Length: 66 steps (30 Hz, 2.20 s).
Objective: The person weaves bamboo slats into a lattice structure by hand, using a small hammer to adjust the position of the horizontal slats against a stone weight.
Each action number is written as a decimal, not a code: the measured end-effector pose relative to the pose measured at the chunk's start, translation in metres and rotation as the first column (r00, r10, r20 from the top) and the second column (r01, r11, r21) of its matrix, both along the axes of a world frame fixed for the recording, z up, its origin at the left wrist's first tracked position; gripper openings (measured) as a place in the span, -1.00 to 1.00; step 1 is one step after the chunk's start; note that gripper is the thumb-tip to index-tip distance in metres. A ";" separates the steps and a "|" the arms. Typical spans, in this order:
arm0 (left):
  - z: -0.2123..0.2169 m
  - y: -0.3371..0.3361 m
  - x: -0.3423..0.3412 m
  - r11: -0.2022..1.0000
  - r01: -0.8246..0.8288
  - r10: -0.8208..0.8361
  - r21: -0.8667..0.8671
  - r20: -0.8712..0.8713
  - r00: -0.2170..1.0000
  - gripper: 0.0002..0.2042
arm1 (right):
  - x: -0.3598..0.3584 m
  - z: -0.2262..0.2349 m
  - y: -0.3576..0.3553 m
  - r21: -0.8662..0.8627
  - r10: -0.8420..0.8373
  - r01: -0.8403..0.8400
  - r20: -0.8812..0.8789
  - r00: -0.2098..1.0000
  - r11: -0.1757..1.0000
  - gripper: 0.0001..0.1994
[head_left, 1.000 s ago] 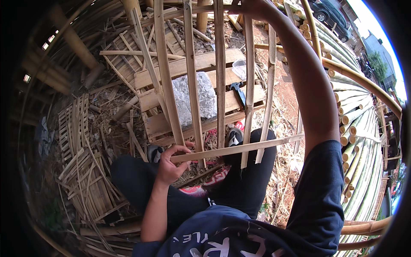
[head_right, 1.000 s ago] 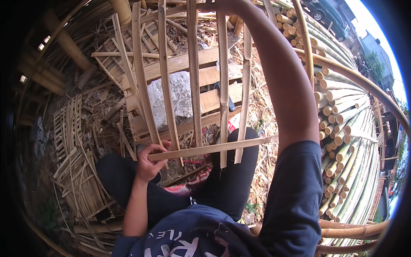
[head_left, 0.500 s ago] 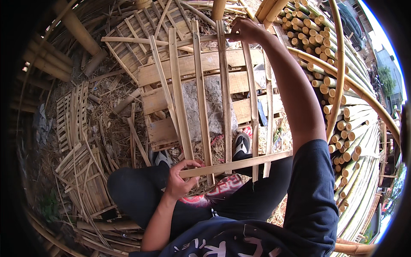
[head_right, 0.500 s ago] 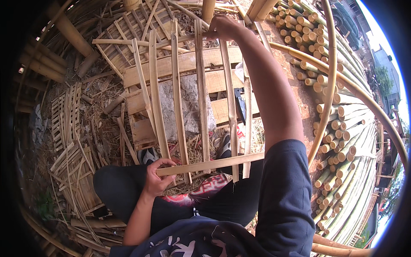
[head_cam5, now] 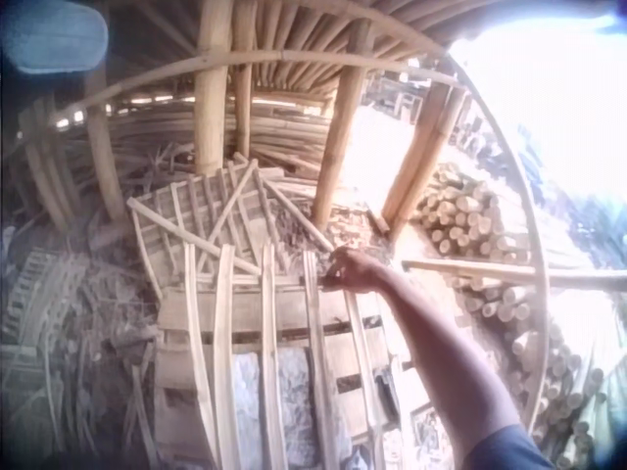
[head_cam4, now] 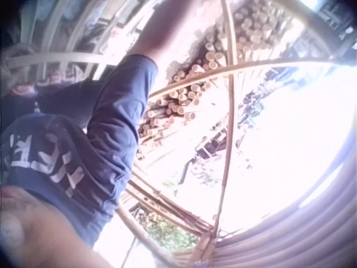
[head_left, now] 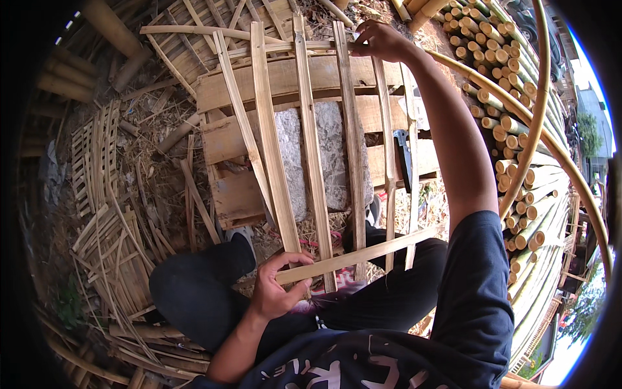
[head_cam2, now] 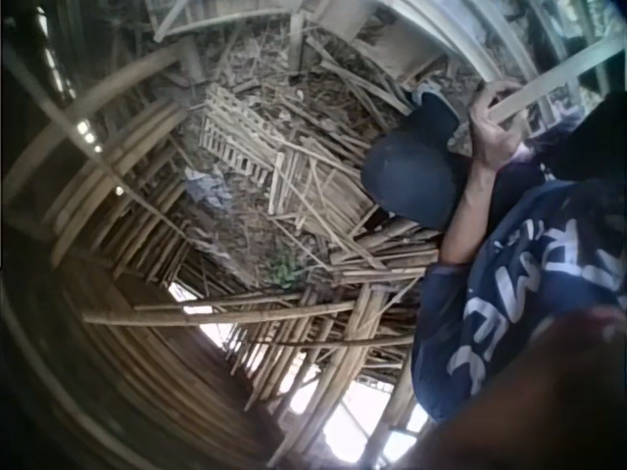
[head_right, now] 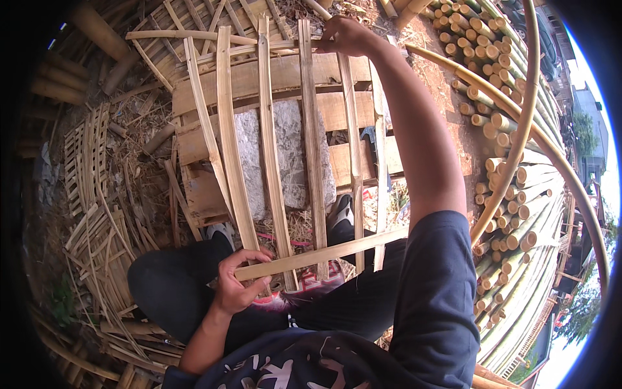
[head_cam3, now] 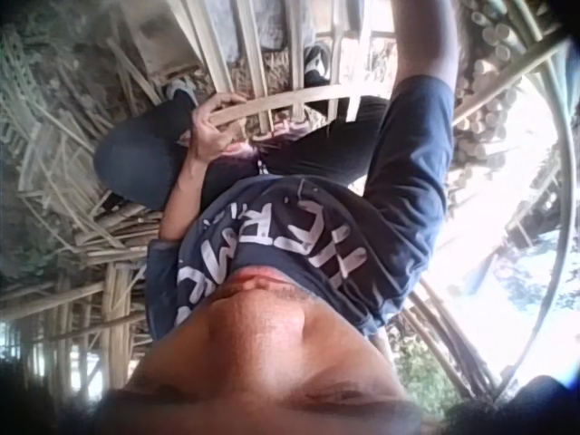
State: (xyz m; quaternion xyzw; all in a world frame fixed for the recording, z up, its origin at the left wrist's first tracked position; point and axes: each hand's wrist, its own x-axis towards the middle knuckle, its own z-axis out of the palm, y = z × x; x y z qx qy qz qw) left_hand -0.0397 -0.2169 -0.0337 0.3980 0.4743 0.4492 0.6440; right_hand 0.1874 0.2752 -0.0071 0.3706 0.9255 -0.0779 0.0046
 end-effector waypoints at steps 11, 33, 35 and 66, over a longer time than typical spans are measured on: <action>0.000 0.003 0.003 1.000 -0.007 0.008 0.025 -0.066 0.998 -0.70 | 0.008 -0.012 -0.004 0.142 0.009 0.016 -0.167 0.986 0.990 -0.66; 0.000 0.001 0.006 0.999 -0.029 0.032 -0.046 0.060 0.998 -0.66 | 0.018 0.109 -0.303 0.078 0.063 -0.038 -0.349 0.935 0.996 -0.48; -0.014 -0.001 0.001 0.999 -0.036 0.037 -0.018 0.036 0.999 -0.66 | 0.011 0.108 -0.344 0.013 0.128 -0.131 -0.326 0.937 0.991 -0.53; -0.007 0.000 -0.003 0.991 0.083 -0.077 0.103 -0.063 0.995 -0.67 | -0.013 0.009 -0.432 0.100 0.165 -0.135 -0.425 0.890 0.986 -0.56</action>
